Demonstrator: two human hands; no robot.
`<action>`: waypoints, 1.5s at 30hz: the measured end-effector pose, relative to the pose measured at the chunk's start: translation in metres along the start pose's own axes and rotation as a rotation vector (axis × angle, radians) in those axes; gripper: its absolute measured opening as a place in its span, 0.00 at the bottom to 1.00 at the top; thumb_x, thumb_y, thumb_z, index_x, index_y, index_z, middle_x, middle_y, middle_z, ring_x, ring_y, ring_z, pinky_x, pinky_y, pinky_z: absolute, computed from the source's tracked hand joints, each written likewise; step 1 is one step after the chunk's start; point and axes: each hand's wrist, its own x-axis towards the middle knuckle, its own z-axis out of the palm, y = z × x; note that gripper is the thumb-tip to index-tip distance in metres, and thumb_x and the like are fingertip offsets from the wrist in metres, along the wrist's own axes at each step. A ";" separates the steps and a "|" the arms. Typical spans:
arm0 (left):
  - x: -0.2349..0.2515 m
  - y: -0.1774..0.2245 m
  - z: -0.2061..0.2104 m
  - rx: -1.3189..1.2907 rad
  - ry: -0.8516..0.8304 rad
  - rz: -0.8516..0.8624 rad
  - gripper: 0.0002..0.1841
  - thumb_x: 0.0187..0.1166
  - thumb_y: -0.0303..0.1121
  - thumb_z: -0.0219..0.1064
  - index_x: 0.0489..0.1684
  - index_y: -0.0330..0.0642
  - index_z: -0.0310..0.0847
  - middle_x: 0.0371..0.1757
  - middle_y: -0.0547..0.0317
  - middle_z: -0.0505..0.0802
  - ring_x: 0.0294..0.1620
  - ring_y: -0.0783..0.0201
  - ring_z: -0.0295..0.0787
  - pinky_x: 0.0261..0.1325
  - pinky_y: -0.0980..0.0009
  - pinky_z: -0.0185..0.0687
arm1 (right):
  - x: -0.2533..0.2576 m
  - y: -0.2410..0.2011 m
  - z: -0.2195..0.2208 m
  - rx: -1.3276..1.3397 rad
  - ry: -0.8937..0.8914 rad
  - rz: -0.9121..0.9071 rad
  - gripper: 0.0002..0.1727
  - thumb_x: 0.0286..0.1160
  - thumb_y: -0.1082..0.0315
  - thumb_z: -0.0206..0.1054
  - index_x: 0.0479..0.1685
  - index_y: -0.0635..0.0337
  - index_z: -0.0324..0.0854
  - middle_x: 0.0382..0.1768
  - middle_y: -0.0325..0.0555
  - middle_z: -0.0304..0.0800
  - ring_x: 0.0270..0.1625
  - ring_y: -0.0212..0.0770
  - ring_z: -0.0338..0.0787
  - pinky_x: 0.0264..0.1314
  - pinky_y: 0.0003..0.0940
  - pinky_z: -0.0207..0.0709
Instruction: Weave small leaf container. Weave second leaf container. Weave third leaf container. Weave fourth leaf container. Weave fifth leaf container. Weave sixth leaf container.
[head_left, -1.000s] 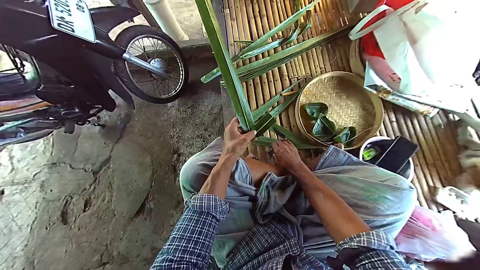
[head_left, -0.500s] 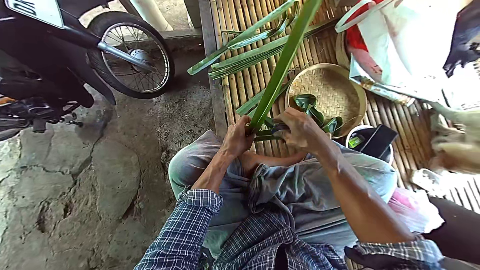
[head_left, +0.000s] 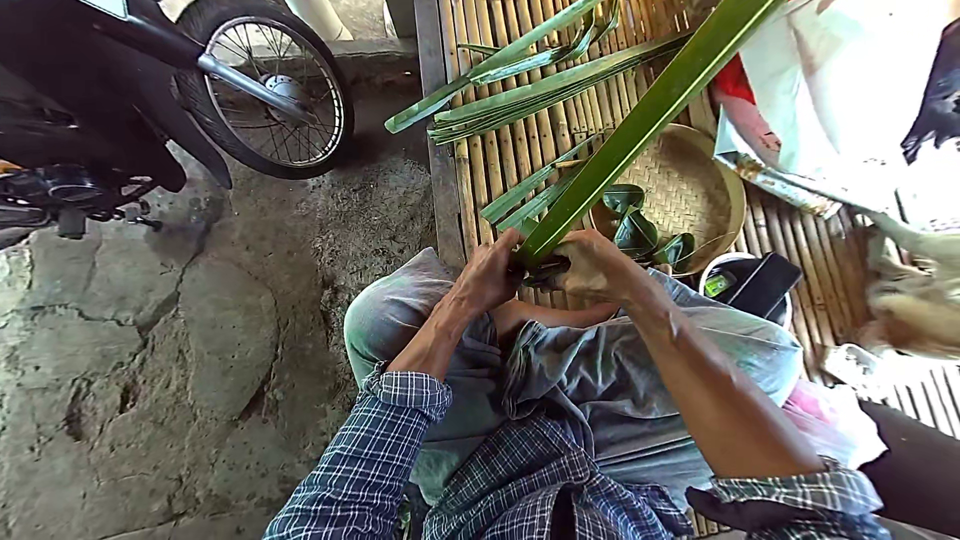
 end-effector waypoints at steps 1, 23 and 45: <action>0.000 0.000 0.000 -0.008 0.000 0.010 0.25 0.68 0.26 0.77 0.64 0.48 0.75 0.31 0.59 0.94 0.30 0.61 0.92 0.36 0.55 0.89 | 0.000 -0.001 0.000 -0.004 -0.001 0.009 0.13 0.58 0.56 0.84 0.41 0.46 0.94 0.45 0.37 0.95 0.52 0.39 0.92 0.58 0.52 0.85; -0.001 -0.004 0.000 -0.014 -0.106 0.075 0.44 0.61 0.22 0.78 0.84 0.38 0.60 0.58 0.47 0.91 0.56 0.55 0.92 0.61 0.52 0.87 | -0.005 -0.029 0.013 -0.288 -0.020 0.178 0.08 0.56 0.65 0.78 0.30 0.56 0.86 0.40 0.49 0.90 0.46 0.55 0.91 0.37 0.61 0.81; -0.019 0.064 0.006 -1.057 0.122 -0.284 0.13 0.84 0.27 0.61 0.62 0.32 0.79 0.51 0.39 0.93 0.48 0.46 0.95 0.55 0.45 0.92 | -0.063 -0.042 0.049 1.120 0.929 0.402 0.09 0.74 0.62 0.78 0.44 0.57 0.91 0.26 0.45 0.89 0.20 0.37 0.81 0.24 0.34 0.79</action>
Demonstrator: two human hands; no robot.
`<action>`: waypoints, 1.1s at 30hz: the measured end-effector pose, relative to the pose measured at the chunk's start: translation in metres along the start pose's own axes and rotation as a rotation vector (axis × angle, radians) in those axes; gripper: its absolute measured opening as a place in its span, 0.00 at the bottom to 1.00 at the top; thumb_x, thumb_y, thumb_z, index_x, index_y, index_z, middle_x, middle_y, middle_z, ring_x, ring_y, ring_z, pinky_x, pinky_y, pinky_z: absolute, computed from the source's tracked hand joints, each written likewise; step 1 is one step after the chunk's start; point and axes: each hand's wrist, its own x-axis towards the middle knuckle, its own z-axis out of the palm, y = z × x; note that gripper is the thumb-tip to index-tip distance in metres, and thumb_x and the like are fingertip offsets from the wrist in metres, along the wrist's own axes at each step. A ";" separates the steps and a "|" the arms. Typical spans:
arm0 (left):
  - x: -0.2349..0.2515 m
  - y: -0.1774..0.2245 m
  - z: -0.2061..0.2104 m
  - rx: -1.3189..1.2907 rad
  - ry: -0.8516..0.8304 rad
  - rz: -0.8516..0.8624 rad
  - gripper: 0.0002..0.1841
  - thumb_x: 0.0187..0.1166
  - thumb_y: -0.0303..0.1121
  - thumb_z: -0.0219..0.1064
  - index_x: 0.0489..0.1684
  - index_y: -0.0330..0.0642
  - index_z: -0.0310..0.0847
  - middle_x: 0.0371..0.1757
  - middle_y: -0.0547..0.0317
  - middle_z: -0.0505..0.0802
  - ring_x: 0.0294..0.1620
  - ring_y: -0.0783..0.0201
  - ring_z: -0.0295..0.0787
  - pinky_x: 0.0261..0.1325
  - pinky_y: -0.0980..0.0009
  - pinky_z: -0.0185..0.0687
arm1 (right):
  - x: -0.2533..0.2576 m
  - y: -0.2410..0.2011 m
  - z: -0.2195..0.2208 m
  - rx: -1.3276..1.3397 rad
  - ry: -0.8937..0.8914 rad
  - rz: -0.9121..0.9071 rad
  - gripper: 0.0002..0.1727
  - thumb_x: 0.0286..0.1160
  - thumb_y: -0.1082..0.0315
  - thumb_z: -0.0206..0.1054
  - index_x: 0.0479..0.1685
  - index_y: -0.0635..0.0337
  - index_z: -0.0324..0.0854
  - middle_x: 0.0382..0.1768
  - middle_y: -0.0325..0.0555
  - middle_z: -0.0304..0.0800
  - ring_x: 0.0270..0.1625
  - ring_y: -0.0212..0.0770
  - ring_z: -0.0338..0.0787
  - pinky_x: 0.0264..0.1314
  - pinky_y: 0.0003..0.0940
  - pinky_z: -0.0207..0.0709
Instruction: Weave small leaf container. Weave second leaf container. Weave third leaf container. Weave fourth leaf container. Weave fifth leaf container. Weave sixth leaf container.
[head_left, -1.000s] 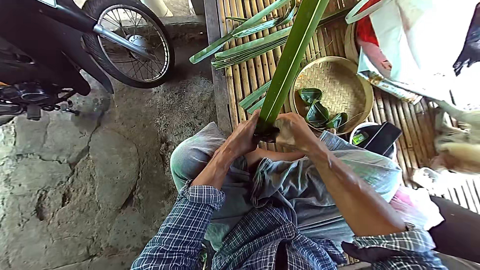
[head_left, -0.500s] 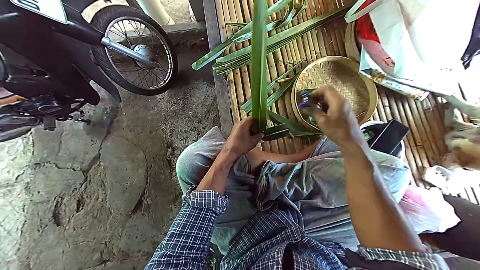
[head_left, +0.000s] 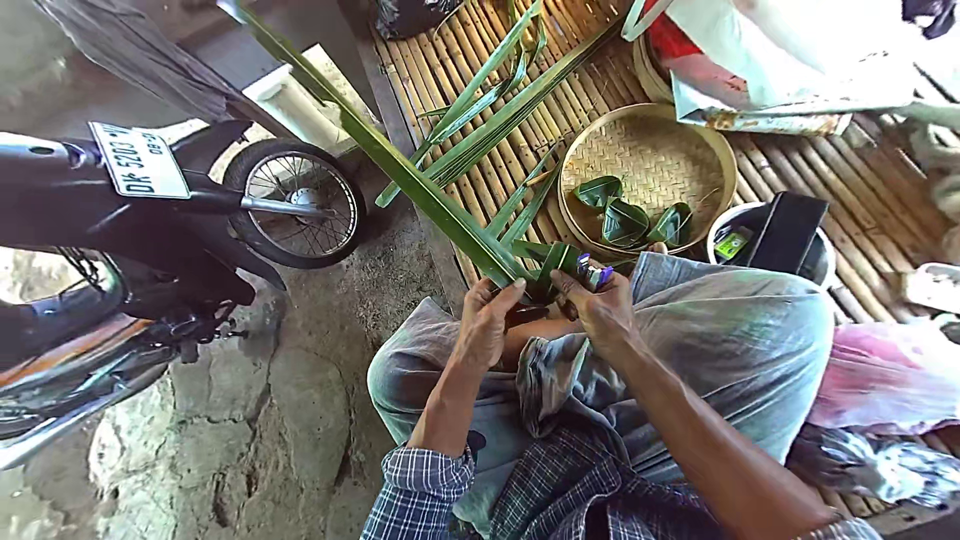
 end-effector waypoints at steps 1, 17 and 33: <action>0.000 0.007 -0.001 0.026 0.012 -0.014 0.13 0.85 0.30 0.60 0.61 0.33 0.81 0.50 0.41 0.93 0.47 0.48 0.95 0.54 0.47 0.93 | 0.002 -0.004 -0.006 -0.009 -0.039 -0.012 0.09 0.75 0.62 0.77 0.46 0.56 0.91 0.26 0.45 0.89 0.20 0.37 0.81 0.24 0.33 0.79; 0.016 0.030 0.029 -0.008 0.202 0.307 0.20 0.65 0.15 0.76 0.57 0.33 0.82 0.47 0.41 0.94 0.44 0.47 0.95 0.50 0.46 0.94 | -0.005 -0.021 -0.005 0.472 0.125 0.087 0.15 0.79 0.65 0.71 0.61 0.56 0.81 0.19 0.40 0.75 0.16 0.34 0.73 0.23 0.32 0.78; 0.003 0.000 0.064 -0.088 0.295 0.251 0.12 0.72 0.21 0.75 0.52 0.28 0.86 0.44 0.38 0.94 0.44 0.49 0.95 0.56 0.50 0.92 | -0.004 -0.023 0.035 0.616 0.319 0.028 0.16 0.61 0.81 0.80 0.46 0.72 0.82 0.29 0.60 0.89 0.22 0.42 0.84 0.26 0.36 0.82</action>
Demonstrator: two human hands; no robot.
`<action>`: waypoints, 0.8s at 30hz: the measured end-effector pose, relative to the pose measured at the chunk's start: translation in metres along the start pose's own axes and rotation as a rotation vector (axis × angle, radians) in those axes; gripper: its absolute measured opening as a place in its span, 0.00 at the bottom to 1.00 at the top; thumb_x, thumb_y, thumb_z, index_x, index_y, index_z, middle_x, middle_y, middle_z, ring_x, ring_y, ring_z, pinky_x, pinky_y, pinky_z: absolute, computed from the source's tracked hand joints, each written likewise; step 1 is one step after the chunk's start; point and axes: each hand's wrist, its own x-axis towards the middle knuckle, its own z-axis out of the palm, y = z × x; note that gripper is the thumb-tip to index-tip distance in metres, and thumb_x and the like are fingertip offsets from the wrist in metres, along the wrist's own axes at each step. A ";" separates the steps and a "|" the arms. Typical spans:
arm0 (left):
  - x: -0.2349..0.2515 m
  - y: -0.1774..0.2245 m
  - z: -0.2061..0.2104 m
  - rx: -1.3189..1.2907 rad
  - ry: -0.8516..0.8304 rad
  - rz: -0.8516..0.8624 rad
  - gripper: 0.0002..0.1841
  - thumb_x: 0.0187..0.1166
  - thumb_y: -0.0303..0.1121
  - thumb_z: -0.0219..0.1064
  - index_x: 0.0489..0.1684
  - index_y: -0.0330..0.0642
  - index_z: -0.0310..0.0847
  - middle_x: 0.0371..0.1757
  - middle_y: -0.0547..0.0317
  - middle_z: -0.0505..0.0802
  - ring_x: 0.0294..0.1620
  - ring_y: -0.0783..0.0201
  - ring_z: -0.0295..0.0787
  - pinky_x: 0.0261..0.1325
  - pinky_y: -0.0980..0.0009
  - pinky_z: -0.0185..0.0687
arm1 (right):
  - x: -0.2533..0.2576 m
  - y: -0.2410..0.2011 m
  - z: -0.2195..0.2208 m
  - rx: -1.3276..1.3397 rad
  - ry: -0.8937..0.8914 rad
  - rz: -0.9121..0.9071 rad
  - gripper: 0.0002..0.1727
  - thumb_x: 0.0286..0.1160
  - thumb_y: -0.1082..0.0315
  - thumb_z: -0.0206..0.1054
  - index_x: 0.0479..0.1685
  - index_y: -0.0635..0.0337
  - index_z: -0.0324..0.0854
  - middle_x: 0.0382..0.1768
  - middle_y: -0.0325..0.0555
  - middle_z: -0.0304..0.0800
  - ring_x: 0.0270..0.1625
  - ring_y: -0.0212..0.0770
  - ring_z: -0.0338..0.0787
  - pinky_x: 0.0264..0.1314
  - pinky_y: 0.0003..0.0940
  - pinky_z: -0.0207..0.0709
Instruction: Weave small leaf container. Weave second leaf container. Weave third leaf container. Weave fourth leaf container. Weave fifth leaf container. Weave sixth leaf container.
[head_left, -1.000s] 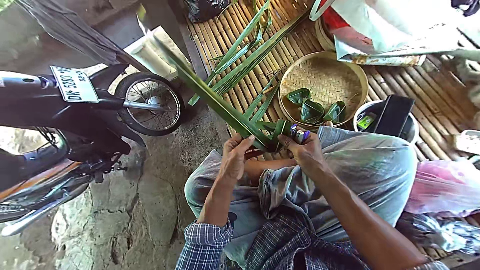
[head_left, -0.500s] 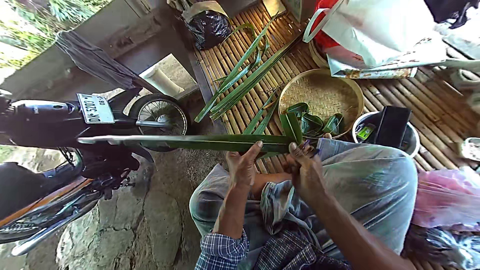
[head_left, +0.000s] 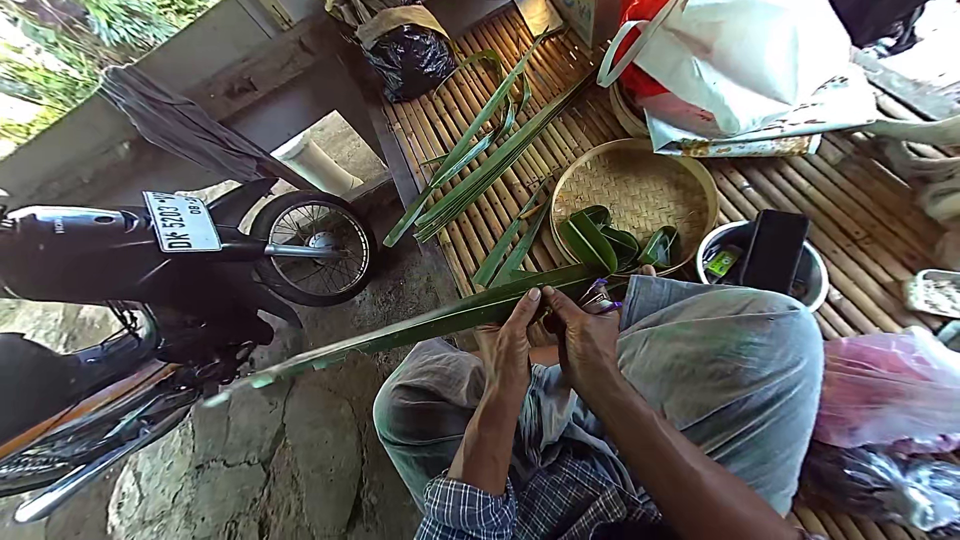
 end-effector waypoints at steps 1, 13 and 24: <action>-0.002 -0.001 0.001 0.002 0.004 0.003 0.11 0.73 0.21 0.74 0.52 0.28 0.86 0.44 0.38 0.94 0.44 0.49 0.95 0.55 0.51 0.92 | 0.000 0.001 -0.001 -0.021 -0.007 -0.018 0.17 0.61 0.80 0.81 0.47 0.71 0.82 0.29 0.59 0.89 0.22 0.42 0.84 0.26 0.36 0.82; -0.013 -0.001 0.005 0.157 0.017 0.199 0.09 0.82 0.26 0.63 0.50 0.29 0.84 0.42 0.43 0.94 0.45 0.52 0.95 0.57 0.54 0.93 | 0.000 -0.002 0.002 -0.344 0.006 -0.325 0.28 0.53 0.81 0.84 0.58 0.64 0.81 0.42 0.48 0.94 0.44 0.40 0.96 0.50 0.37 0.94; -0.020 0.008 0.002 0.819 0.015 0.500 0.10 0.80 0.34 0.65 0.48 0.40 0.89 0.43 0.62 0.94 0.48 0.75 0.91 0.55 0.71 0.88 | 0.018 0.006 -0.027 -0.623 -0.358 -0.881 0.12 0.66 0.78 0.73 0.48 0.65 0.88 0.53 0.50 0.94 0.58 0.41 0.94 0.63 0.40 0.90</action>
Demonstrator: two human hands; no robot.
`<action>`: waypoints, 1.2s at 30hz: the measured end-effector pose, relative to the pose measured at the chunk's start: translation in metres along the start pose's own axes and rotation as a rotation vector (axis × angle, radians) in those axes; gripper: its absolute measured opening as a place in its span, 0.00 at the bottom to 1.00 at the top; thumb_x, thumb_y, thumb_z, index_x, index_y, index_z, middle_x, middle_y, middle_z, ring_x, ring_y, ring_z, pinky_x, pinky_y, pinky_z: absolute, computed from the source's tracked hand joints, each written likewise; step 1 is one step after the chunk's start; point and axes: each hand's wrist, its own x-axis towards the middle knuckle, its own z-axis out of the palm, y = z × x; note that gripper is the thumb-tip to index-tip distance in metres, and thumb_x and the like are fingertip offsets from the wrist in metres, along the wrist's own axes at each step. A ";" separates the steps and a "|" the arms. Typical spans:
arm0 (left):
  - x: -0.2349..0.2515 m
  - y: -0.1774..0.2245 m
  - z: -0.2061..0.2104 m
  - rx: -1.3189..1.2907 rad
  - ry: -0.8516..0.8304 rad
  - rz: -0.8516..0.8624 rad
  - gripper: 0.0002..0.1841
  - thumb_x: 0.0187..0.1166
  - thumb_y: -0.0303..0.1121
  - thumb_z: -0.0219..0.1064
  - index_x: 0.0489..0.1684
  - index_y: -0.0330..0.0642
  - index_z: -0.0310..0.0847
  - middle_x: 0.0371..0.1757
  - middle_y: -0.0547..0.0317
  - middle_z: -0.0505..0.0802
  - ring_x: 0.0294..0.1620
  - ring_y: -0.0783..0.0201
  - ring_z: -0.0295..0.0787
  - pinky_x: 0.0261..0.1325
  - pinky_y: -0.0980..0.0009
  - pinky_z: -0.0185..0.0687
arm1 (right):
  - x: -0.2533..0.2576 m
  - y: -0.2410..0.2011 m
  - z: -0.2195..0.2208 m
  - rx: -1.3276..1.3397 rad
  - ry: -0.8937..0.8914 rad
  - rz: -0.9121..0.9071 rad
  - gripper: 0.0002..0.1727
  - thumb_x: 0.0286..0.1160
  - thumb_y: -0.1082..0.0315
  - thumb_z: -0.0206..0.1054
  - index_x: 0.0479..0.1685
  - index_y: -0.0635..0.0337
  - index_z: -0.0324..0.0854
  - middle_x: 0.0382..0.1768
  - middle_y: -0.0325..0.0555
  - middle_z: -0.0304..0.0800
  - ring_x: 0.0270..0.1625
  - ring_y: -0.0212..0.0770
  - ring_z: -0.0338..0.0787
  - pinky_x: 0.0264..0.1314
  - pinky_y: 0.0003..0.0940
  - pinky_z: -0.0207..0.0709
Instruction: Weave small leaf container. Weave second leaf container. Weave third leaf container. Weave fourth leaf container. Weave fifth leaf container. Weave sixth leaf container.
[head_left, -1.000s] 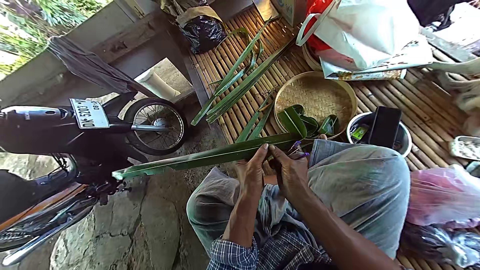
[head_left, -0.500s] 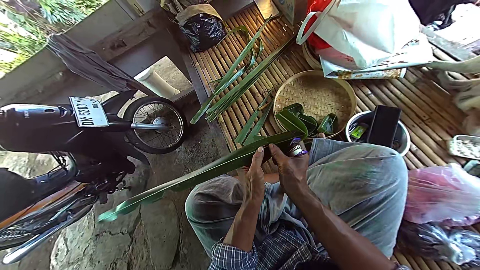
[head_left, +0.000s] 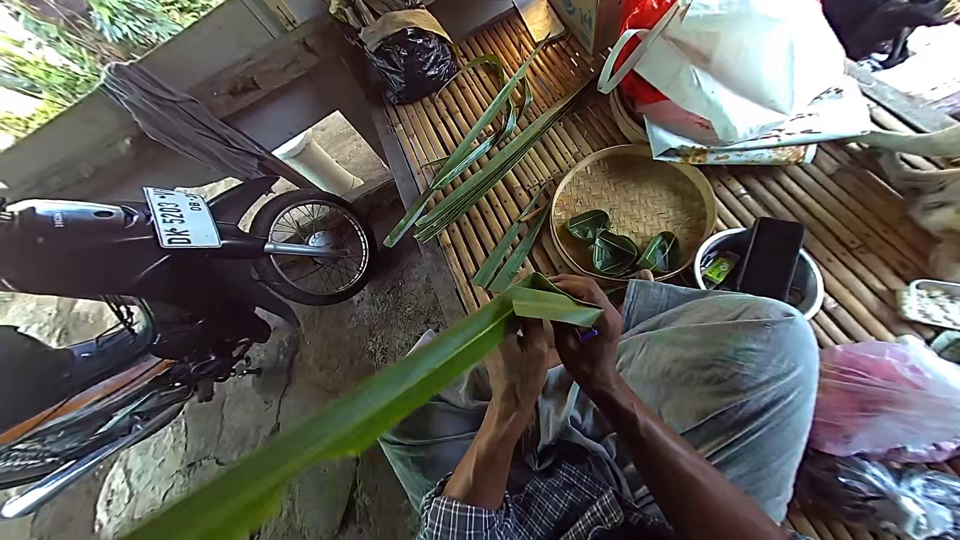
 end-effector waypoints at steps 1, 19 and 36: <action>0.004 -0.002 -0.003 -0.055 -0.010 -0.001 0.11 0.79 0.31 0.66 0.54 0.41 0.89 0.51 0.61 0.96 0.54 0.73 0.92 0.59 0.69 0.89 | 0.001 -0.002 -0.003 0.082 -0.021 0.028 0.12 0.67 0.78 0.73 0.50 0.65 0.88 0.53 0.49 0.94 0.59 0.42 0.94 0.64 0.40 0.90; 0.062 -0.005 -0.059 -0.516 -0.778 -0.460 0.15 0.82 0.18 0.64 0.65 0.28 0.76 0.58 0.39 0.91 0.55 0.45 0.95 0.60 0.51 0.94 | 0.028 -0.016 -0.032 0.212 -0.402 0.718 0.08 0.79 0.60 0.73 0.45 0.54 0.91 0.28 0.42 0.88 0.21 0.34 0.78 0.25 0.29 0.75; 0.053 -0.016 -0.049 -0.405 -0.735 -0.386 0.18 0.68 0.16 0.77 0.56 0.31 0.83 0.47 0.43 0.96 0.44 0.49 0.97 0.50 0.54 0.98 | 0.025 -0.019 -0.029 0.149 -0.403 0.895 0.07 0.73 0.62 0.78 0.43 0.53 0.91 0.28 0.42 0.89 0.18 0.33 0.77 0.21 0.28 0.73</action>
